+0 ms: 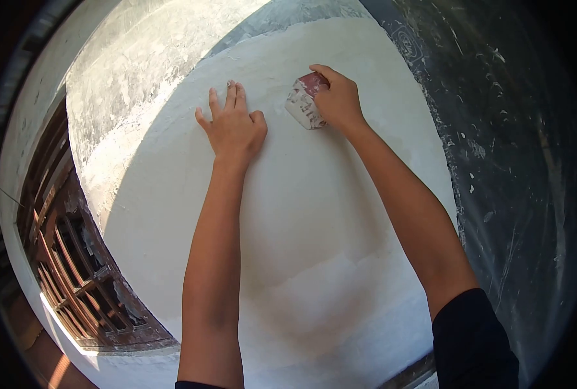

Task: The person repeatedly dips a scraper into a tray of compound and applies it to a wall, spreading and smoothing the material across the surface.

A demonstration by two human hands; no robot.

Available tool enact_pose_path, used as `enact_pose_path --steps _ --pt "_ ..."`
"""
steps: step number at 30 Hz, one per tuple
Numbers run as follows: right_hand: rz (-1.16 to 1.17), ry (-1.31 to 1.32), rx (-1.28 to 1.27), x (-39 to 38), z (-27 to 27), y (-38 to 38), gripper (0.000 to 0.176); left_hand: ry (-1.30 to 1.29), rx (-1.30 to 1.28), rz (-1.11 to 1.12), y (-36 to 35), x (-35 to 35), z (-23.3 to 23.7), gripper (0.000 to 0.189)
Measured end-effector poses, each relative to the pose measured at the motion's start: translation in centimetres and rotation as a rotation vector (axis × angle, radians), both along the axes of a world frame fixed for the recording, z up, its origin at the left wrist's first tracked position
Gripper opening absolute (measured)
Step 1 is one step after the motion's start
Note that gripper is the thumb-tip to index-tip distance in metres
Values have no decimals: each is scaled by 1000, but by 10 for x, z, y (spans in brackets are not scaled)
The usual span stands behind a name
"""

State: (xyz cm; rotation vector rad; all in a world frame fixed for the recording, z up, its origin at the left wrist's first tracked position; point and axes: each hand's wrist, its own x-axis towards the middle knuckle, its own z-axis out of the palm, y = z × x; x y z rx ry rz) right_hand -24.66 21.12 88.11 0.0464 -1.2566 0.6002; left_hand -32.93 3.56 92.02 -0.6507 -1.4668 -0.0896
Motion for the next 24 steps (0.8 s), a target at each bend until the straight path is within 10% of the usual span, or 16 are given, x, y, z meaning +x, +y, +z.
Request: enact_pose_path --steps 10,24 --pt "32 156 -244 43 -41 9 42 -100 21 -124 14 21 -23 66" --pt "16 -111 -429 63 -178 23 34 -68 -137 -869 51 41 -210 44"
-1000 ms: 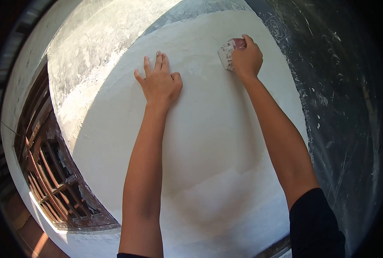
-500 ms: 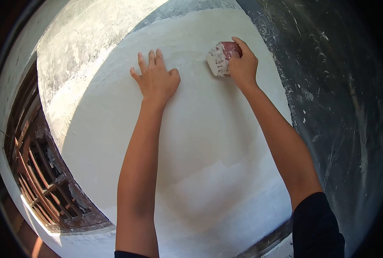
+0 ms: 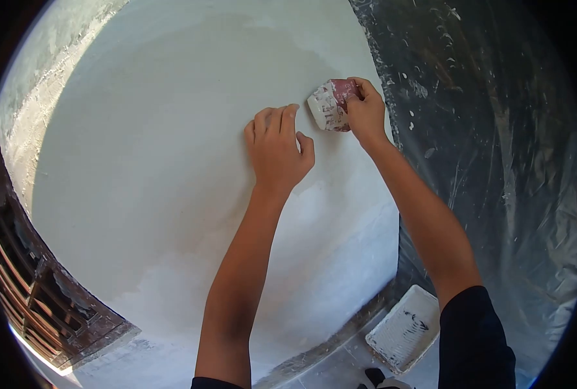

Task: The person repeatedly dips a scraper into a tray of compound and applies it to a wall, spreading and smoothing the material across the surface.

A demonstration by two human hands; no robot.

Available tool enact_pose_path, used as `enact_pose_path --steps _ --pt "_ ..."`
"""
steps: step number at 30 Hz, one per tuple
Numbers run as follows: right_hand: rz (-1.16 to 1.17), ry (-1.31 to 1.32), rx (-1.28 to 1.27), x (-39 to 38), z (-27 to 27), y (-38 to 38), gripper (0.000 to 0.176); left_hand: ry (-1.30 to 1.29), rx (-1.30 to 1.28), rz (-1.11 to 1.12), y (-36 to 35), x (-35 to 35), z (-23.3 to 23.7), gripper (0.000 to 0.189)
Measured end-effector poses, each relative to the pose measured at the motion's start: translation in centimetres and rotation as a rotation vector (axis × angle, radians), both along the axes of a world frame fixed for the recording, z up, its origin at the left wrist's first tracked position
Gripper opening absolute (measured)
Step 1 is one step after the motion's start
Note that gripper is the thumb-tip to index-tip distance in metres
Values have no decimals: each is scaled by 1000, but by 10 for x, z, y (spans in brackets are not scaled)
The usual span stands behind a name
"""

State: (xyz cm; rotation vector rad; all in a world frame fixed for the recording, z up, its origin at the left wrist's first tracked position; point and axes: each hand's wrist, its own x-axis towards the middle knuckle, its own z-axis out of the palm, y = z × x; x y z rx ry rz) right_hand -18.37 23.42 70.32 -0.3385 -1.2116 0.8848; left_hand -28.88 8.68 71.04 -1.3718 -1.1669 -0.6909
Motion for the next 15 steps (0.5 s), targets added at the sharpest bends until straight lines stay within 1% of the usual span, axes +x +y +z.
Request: enact_pose_path --steps 4,9,11,12,14,15 --pt "-22 -68 -57 15 -51 -10 34 -49 -43 -35 3 9 -62 41" --pt "-5 -150 -152 40 -133 -5 35 -98 -172 -184 5 27 -140 40" --pt "-54 -345 -104 55 -165 -1 34 -111 -264 -239 4 36 -172 40" --pt "-66 -365 -129 63 -180 -1 34 -97 -330 -279 5 41 -187 39" --pt "-101 -519 -169 80 -209 -2 31 -152 -378 -310 7 50 -218 37" --pt "-104 -542 -194 89 -222 -2 31 -191 -407 -324 7 55 -233 36"
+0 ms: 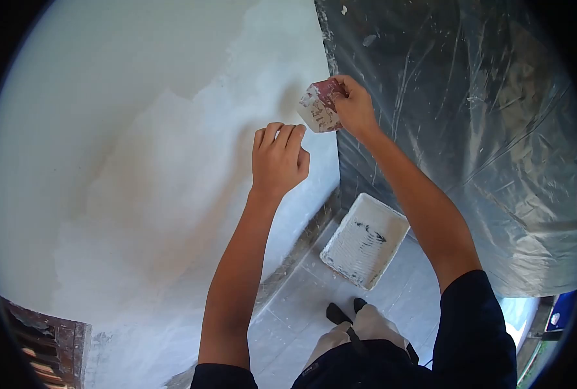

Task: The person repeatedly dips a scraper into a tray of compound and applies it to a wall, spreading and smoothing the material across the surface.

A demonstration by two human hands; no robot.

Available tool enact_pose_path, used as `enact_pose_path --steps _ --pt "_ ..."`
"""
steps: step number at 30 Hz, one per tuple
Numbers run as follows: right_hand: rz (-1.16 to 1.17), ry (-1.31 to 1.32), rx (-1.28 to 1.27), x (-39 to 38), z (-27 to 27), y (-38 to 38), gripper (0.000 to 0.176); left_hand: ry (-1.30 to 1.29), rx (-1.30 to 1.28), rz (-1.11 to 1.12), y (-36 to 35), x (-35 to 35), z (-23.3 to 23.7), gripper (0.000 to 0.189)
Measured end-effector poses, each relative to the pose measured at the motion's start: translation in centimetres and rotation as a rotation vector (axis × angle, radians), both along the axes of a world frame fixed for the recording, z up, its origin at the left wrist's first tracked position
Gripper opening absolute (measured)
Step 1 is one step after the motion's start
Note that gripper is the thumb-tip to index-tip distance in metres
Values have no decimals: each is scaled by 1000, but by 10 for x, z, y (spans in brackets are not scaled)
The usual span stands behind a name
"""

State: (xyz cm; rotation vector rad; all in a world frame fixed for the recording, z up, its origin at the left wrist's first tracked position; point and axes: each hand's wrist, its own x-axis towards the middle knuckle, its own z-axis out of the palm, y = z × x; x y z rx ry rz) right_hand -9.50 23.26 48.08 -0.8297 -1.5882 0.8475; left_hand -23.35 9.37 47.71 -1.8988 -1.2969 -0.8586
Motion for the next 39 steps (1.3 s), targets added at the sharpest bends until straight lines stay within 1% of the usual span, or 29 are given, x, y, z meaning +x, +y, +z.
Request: enact_pose_path --steps 2,7,9,11,13,16,21,23,27,30,32,34,39 --pt "13 -16 -89 17 -27 3 33 -61 -54 3 1 9 -32 34" --pt "84 -177 -259 58 -102 6 32 -222 -213 49 -7 39 -115 32" --pt "104 -232 -321 76 -134 6 31 -290 -302 108 -12 53 -151 34" --pt "128 -407 -264 94 -175 8 28 -356 -375 133 -18 67 -184 34" --pt "158 -450 -301 113 -214 4 27 -409 -492 210 -24 82 -215 37" --pt "184 -534 -347 136 -252 -1 26 -468 -545 255 -30 102 -257 42" --pt "174 -649 -377 165 -318 -9 25 -524 -648 293 -45 131 -303 46" --pt "163 -729 -332 174 -341 -11 19 -543 -710 321 -48 139 -320 47" --pt "144 -759 -407 193 -378 -19 19 -591 -780 325 -58 154 -355 48" --pt "120 -790 -477 204 -400 -22 18 -626 -847 346 -63 166 -378 48" --pt "87 -834 -512 213 -412 -24 24 -657 -862 328 -69 173 -394 50" --pt "45 -878 -540 221 -425 -25 25 -670 -891 330 -75 179 -411 51" --pt "-55 -1000 -595 228 -441 -31 29 -671 -939 381 -92 192 -431 54"
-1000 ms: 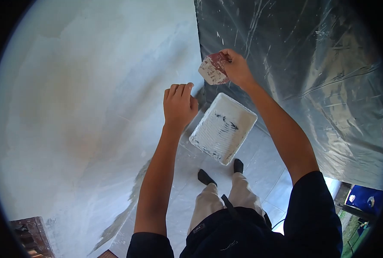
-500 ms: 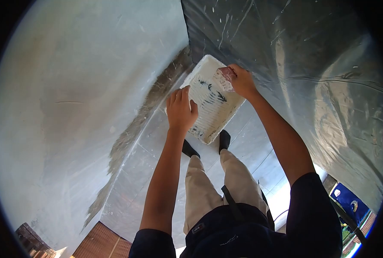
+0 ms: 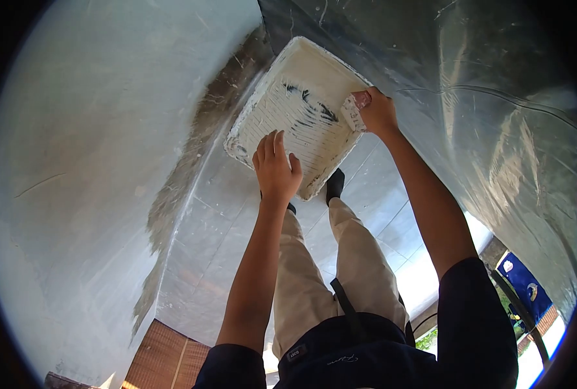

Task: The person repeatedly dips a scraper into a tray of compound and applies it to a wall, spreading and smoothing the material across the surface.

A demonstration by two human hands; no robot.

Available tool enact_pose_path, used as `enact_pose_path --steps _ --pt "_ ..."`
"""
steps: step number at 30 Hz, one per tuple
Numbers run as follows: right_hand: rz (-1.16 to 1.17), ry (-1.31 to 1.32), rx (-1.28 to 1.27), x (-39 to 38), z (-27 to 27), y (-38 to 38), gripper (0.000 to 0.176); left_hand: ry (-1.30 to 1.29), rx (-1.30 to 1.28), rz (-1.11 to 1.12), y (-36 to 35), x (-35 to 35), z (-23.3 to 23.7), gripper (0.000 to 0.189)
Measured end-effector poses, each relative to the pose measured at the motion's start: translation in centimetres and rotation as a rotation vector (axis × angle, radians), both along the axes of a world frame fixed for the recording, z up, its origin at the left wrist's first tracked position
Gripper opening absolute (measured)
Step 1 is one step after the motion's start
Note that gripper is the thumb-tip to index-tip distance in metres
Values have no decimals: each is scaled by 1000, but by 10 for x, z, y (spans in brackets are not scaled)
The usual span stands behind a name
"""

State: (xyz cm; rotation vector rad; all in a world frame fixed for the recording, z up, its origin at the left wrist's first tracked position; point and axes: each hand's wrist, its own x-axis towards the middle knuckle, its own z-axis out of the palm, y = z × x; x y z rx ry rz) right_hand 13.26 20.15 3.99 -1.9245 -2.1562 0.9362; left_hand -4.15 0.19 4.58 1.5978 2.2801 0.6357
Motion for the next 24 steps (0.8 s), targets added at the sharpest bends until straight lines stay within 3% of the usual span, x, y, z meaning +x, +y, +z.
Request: enact_pose_path --steps 5,11,24 --pt "-94 -156 -13 -14 9 -12 33 58 -31 98 -18 6 -14 65" --pt "-302 -81 -19 -22 4 -33 39 65 -28 180 -32 6 -26 72" --pt "-406 -124 24 -30 -7 -50 39 27 7 268 -49 -12 -41 79"
